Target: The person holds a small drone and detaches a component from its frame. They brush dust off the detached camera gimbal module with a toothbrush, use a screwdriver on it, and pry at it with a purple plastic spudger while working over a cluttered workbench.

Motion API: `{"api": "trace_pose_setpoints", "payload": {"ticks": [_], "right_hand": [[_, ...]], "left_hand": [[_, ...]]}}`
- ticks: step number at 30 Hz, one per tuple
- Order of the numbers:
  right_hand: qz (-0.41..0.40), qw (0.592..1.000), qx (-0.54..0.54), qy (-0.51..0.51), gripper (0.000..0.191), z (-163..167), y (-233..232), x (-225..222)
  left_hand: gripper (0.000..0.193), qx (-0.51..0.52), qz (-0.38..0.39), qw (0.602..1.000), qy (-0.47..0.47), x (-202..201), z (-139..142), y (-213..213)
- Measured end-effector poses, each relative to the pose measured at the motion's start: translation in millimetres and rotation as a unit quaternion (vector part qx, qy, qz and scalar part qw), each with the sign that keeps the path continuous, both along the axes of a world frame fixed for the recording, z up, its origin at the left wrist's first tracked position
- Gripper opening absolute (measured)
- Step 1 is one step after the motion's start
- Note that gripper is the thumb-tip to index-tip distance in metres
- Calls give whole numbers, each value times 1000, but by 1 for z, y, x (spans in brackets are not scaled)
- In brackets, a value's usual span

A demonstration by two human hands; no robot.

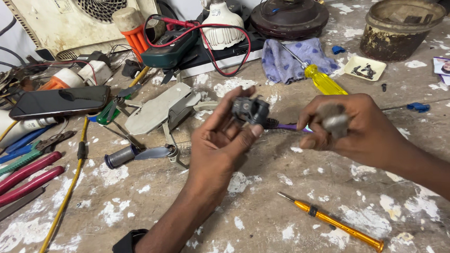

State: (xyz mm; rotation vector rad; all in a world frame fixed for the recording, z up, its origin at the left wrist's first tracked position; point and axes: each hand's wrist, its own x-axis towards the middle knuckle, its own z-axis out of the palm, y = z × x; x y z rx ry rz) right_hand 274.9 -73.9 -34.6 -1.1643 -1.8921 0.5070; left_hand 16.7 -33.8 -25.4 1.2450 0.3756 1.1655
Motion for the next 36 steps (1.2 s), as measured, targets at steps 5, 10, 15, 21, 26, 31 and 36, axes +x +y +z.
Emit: {"api": "trace_pose_setpoints", "payload": {"ticks": [5, 10, 15, 21, 26, 31, 36], "right_hand": [[119, 976, -102, 151, 24, -15, 11, 6], [20, 988, -148, 46, 24, -11, 12, 4], [22, 997, -69, -41, 25, 2, 7, -4], [-137, 961, -45, -238, 52, 20, -2, -12], [-172, 940, 34, -292, 50, 31, -8, -13], [-188, 929, -20, -317, 47, 30, -9, -16], [-125, 926, 134, -330, 46, 24, -9, -15]], "left_hand": [[71, -3, 63, 998, 12, -1, 1, 0], [60, 38, 88, 995, 41, 0, 1, -1], [51, 62, 103, 991, 59, 1, -2, -4], [33, 157, 125, 977, 66, 1, -5, -2], [36, 108, 145, 980, 88, 2, -6, -4], [39, 78, 154, 981, 93, 2, -6, -3], [40, 38, 160, 981, 103, 0, -5, -2]]}}
